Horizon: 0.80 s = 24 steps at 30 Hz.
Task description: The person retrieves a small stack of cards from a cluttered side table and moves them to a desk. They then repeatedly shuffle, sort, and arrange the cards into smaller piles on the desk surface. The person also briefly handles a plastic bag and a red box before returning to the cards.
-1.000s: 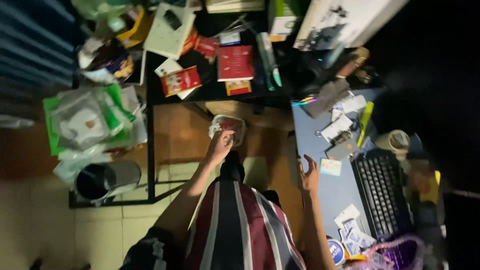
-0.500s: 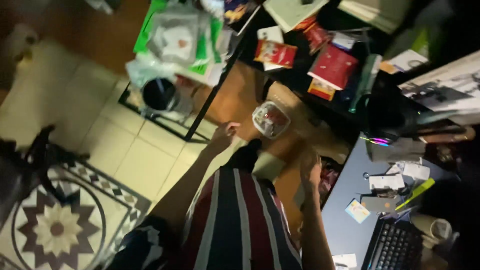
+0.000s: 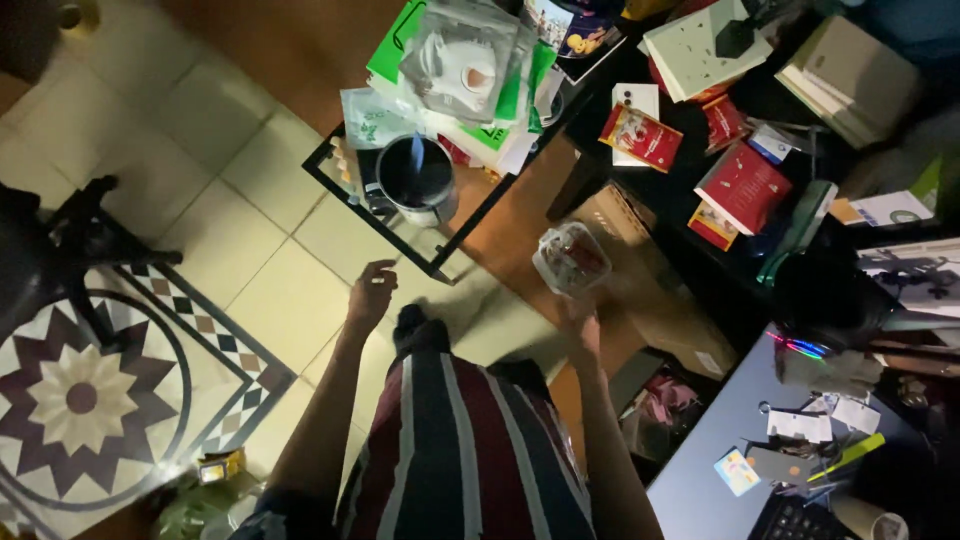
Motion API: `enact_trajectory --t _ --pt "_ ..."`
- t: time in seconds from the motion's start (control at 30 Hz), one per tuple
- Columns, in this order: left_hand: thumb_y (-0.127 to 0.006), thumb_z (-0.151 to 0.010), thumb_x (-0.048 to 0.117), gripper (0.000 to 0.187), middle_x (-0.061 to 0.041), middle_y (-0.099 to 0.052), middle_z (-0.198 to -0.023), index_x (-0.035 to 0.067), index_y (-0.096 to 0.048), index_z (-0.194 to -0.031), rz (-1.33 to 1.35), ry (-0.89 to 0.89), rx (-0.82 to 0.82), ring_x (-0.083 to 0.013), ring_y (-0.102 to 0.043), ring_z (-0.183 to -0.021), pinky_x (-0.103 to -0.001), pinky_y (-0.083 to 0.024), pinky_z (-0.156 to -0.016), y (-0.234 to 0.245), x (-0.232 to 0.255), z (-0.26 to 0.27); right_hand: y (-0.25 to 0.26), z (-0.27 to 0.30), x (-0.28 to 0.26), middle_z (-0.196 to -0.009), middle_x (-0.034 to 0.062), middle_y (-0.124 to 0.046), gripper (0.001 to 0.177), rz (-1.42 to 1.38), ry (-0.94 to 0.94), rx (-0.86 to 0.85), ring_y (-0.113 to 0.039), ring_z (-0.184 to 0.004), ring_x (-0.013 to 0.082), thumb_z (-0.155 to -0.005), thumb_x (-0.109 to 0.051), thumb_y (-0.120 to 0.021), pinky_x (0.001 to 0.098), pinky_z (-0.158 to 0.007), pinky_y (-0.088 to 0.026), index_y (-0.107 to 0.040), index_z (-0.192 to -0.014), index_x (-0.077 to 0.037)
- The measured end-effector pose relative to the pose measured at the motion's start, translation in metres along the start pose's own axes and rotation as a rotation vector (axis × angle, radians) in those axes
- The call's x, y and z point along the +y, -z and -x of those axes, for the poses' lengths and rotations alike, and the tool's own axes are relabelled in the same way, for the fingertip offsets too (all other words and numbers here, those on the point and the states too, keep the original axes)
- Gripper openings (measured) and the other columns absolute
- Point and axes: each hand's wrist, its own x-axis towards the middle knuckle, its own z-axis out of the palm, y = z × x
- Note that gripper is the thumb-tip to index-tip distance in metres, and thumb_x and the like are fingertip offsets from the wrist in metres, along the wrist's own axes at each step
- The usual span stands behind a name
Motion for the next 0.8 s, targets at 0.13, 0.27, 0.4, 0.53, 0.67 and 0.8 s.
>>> enact_trajectory --t 0.13,0.27,0.4,0.53,0.67,0.8 --pt "-0.062 -0.097 0.024 0.033 -0.015 -0.073 -0.109 0.018 -0.065 -0.129 0.189 -0.044 0.076 -0.0350 -0.073 -0.098 -0.047 -0.060 -0.080 0.052 0.024 -0.036 -0.047 -0.018 -0.020 -0.081 0.0021 -0.066 0.045 -0.594 -0.105 0.061 -0.063 -0.075 0.0209 -0.095 -0.061 -0.067 0.0394 -0.063 -0.048 -0.067 -0.083 -0.017" --pt "-0.068 -0.094 0.033 0.045 -0.018 -0.069 -0.118 0.014 -0.059 -0.135 0.321 -0.040 0.103 -0.0383 -0.069 -0.108 -0.045 -0.060 -0.082 0.091 0.031 -0.114 -0.083 -0.026 -0.079 -0.122 0.0177 -0.072 0.037 -0.620 0.012 0.074 -0.067 -0.114 0.0414 -0.101 -0.036 -0.063 0.0543 -0.089 -0.054 -0.068 -0.119 -0.005" --pt "-0.067 -0.098 0.022 0.041 -0.027 -0.069 -0.114 0.003 -0.055 -0.132 0.228 -0.239 0.059 -0.0447 -0.067 -0.109 -0.057 -0.056 -0.087 0.090 -0.004 -0.239 -0.142 -0.054 -0.116 -0.130 0.0081 -0.068 0.043 -0.733 -0.020 0.172 -0.069 -0.110 0.0358 -0.097 -0.047 -0.067 0.0463 -0.091 -0.057 -0.064 -0.133 -0.023" --pt "-0.083 -0.089 0.027 0.069 -0.033 -0.064 -0.123 0.000 -0.049 -0.143 0.514 -0.116 -0.106 -0.0459 -0.066 -0.112 -0.057 -0.055 -0.093 0.056 0.022 -0.310 -0.111 -0.048 -0.206 -0.137 0.0267 -0.059 0.046 -0.698 -0.018 0.185 -0.060 -0.114 0.0526 -0.101 -0.031 -0.063 0.0587 -0.087 -0.055 -0.055 -0.142 -0.011" --pt "-0.067 -0.089 -0.005 0.032 -0.002 -0.035 -0.060 0.011 -0.043 -0.077 1.003 -0.092 -0.304 -0.0166 -0.040 -0.040 -0.037 -0.041 -0.044 0.076 0.089 -0.314 -0.107 -0.047 -0.240 -0.139 0.0026 -0.065 0.044 0.406 0.024 0.011 -0.063 -0.127 0.0197 -0.103 -0.030 -0.061 0.0367 -0.102 -0.057 -0.056 -0.146 -0.026" --pt "-0.072 -0.084 -0.001 0.024 -0.009 -0.044 -0.083 -0.006 -0.054 -0.098 1.249 0.088 -0.288 -0.0258 -0.060 -0.074 -0.048 -0.063 -0.078 0.081 0.113 -0.315 -0.132 -0.069 -0.242 -0.122 0.0072 -0.069 0.048 -0.114 -0.111 0.100 -0.068 -0.101 0.0229 -0.096 -0.030 -0.069 0.0384 -0.081 -0.060 -0.055 -0.142 -0.023"
